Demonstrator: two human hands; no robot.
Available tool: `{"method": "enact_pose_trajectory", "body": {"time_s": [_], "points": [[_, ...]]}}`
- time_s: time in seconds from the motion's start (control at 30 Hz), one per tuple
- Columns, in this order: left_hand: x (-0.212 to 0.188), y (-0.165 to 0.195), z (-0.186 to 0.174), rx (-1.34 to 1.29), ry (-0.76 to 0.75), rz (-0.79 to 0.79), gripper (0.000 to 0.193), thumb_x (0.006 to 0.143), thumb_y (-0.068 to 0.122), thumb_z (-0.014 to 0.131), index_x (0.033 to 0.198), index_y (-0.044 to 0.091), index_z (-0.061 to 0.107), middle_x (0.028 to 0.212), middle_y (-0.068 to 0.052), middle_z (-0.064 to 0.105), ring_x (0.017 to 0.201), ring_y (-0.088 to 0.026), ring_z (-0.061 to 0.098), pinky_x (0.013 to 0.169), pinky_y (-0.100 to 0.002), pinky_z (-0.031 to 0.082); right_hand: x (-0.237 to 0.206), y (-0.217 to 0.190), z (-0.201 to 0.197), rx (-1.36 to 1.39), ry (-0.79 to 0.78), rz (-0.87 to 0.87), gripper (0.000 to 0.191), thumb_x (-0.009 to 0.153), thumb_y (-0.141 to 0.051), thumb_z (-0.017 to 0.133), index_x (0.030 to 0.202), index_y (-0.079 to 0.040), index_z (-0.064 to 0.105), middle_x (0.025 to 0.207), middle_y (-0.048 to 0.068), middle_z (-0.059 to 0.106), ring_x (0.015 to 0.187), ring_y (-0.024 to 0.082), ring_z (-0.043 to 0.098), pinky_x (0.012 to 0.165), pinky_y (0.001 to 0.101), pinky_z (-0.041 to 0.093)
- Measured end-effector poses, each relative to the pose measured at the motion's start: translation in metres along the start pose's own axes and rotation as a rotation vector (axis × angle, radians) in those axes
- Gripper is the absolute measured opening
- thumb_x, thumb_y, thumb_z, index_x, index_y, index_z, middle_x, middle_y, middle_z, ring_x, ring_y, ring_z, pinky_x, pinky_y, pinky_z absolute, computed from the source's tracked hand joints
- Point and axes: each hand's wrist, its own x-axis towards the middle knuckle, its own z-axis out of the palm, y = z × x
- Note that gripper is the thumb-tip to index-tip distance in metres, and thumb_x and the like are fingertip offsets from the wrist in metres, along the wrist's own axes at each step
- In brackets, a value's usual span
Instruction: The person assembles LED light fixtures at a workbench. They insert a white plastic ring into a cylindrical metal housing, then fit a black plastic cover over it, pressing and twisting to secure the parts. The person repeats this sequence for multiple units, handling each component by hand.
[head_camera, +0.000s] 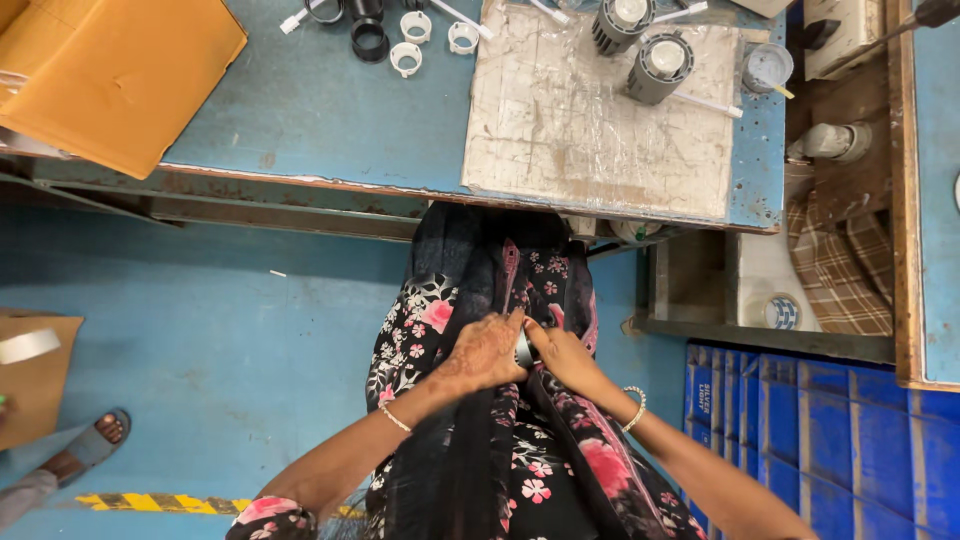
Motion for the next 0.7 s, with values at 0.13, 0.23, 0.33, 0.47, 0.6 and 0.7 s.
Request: {"method": "enact_pose_trajectory", "body": {"time_s": [0.13, 0.23, 0.33, 0.47, 0.6, 0.7], "points": [[0.006, -0.007, -0.007, -0.205, -0.146, 0.064, 0.068, 0.059, 0.033, 0.083, 0.116, 0.004, 0.057, 0.103, -0.017, 0.07, 0.1, -0.035, 0.069, 0.087, -0.043, 0.056, -0.023, -0.018, -0.019, -0.083, 0.071, -0.157, 0.052, 0.102, -0.043, 0.044, 0.083, 0.0, 0.066, 0.065, 0.023, 0.066, 0.067, 0.044, 0.067, 0.064, 0.0536, 0.049], [0.011, -0.016, -0.022, -0.377, -0.263, 0.157, 0.062, 0.06, 0.033, 0.082, 0.11, 0.004, 0.06, 0.102, -0.015, 0.071, 0.096, -0.033, 0.071, 0.085, -0.042, 0.057, -0.031, -0.031, -0.035, -0.165, 0.084, -0.347, 0.046, 0.102, -0.041, 0.048, 0.089, 0.001, 0.064, 0.071, 0.025, 0.066, 0.07, 0.046, 0.065, 0.061, 0.0549, 0.047], [0.01, -0.012, -0.03, -0.444, -0.306, 0.155, 0.066, 0.059, 0.034, 0.082, 0.115, 0.005, 0.061, 0.102, -0.015, 0.072, 0.094, -0.033, 0.073, 0.085, -0.04, 0.058, -0.03, -0.025, -0.033, -0.195, 0.067, -0.306, 0.044, 0.102, -0.041, 0.048, 0.091, -0.002, 0.066, 0.073, 0.025, 0.067, 0.071, 0.046, 0.066, 0.061, 0.0541, 0.049], [0.002, 0.01, -0.027, 0.035, -0.301, -0.047, 0.083, 0.062, 0.039, 0.084, 0.13, 0.003, 0.051, 0.108, -0.02, 0.068, 0.102, -0.036, 0.068, 0.089, -0.044, 0.055, -0.015, 0.01, -0.006, -0.166, 0.08, -0.22, 0.044, 0.105, -0.038, 0.041, 0.097, -0.004, 0.067, 0.074, 0.026, 0.067, 0.07, 0.046, 0.066, 0.061, 0.0549, 0.048], [-0.005, 0.024, -0.017, 0.042, -0.098, 0.037, 0.087, 0.06, 0.035, 0.084, 0.132, 0.0, 0.049, 0.105, -0.021, 0.07, 0.102, -0.038, 0.068, 0.088, -0.046, 0.055, 0.004, 0.029, 0.0, -0.092, -0.105, -0.216, 0.042, 0.1, -0.036, 0.033, 0.117, -0.006, 0.057, 0.073, 0.024, 0.064, 0.064, 0.043, 0.067, 0.056, 0.0515, 0.051], [0.001, 0.022, -0.015, -0.042, -0.105, -0.02, 0.082, 0.06, 0.033, 0.084, 0.13, 0.003, 0.053, 0.1, -0.019, 0.071, 0.095, -0.037, 0.069, 0.084, -0.044, 0.055, 0.001, 0.015, -0.018, -0.084, -0.103, 0.002, 0.058, 0.112, -0.046, 0.034, 0.095, 0.0, 0.066, 0.071, 0.026, 0.065, 0.067, 0.043, 0.068, 0.06, 0.0528, 0.047]]}}
